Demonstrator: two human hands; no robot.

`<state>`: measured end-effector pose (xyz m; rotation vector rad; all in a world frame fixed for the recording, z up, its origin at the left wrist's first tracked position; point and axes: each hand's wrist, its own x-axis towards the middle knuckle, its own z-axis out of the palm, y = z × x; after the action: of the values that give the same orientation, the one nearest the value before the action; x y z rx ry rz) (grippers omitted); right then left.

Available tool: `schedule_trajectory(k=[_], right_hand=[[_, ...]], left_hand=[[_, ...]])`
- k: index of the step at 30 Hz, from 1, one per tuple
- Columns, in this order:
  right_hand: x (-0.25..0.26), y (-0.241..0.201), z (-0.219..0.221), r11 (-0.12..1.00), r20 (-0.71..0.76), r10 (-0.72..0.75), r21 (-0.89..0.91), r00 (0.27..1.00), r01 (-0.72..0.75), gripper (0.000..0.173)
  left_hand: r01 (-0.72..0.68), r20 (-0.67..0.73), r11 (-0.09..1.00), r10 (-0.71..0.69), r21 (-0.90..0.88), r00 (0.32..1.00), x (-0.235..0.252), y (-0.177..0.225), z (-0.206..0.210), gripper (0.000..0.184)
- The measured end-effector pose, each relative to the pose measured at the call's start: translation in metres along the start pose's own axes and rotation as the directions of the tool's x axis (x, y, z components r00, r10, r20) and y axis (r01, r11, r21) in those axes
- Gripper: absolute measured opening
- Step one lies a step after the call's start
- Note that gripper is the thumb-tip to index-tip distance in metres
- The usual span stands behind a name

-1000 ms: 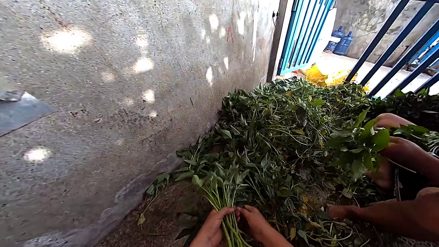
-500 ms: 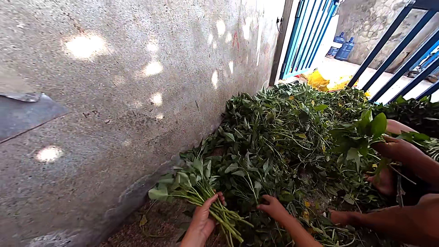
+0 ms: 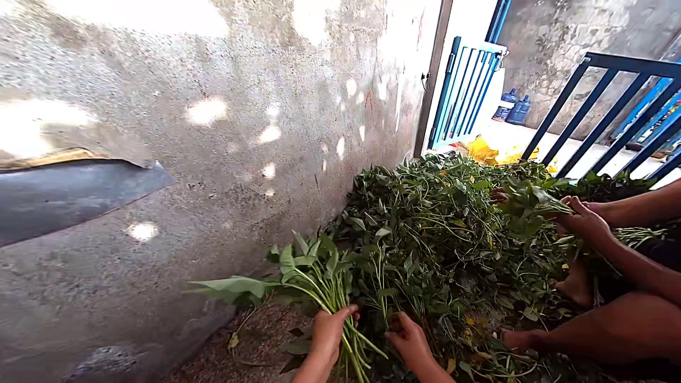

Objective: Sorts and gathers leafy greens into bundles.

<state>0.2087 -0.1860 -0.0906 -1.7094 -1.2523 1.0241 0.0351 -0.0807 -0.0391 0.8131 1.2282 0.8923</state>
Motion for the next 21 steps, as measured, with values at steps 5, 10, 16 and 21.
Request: schedule_trajectory(k=[5, 10, 16, 21], right_hand=[[-0.009, -0.015, 0.018, 0.982, 0.095, -0.073, -0.165, 0.993, 0.088, 0.037], [-0.006, -0.016, 0.012, 0.994, 0.148, -0.053, -0.084, 0.988, 0.066, 0.037], [-0.004, -0.014, -0.005, 0.991, 0.203, 0.081, -0.120, 0.976, -0.058, 0.040], [-0.007, -0.023, -0.002, 0.947, 0.193, 0.092, -0.322, 0.977, -0.026, 0.038]], left_hand=[[0.041, 0.039, 0.998, -0.043, 0.039, 0.998, -0.002, -0.018, 0.004, 0.039], [0.068, 0.109, 0.995, -0.060, -0.067, 0.992, 0.003, -0.018, 0.000, 0.039], [-0.051, 0.152, 0.996, 0.039, 0.073, 0.988, 0.000, -0.019, 0.010, 0.048], [-0.110, 0.053, 0.987, 0.104, 0.115, 0.993, 0.001, -0.020, 0.014, 0.047]])
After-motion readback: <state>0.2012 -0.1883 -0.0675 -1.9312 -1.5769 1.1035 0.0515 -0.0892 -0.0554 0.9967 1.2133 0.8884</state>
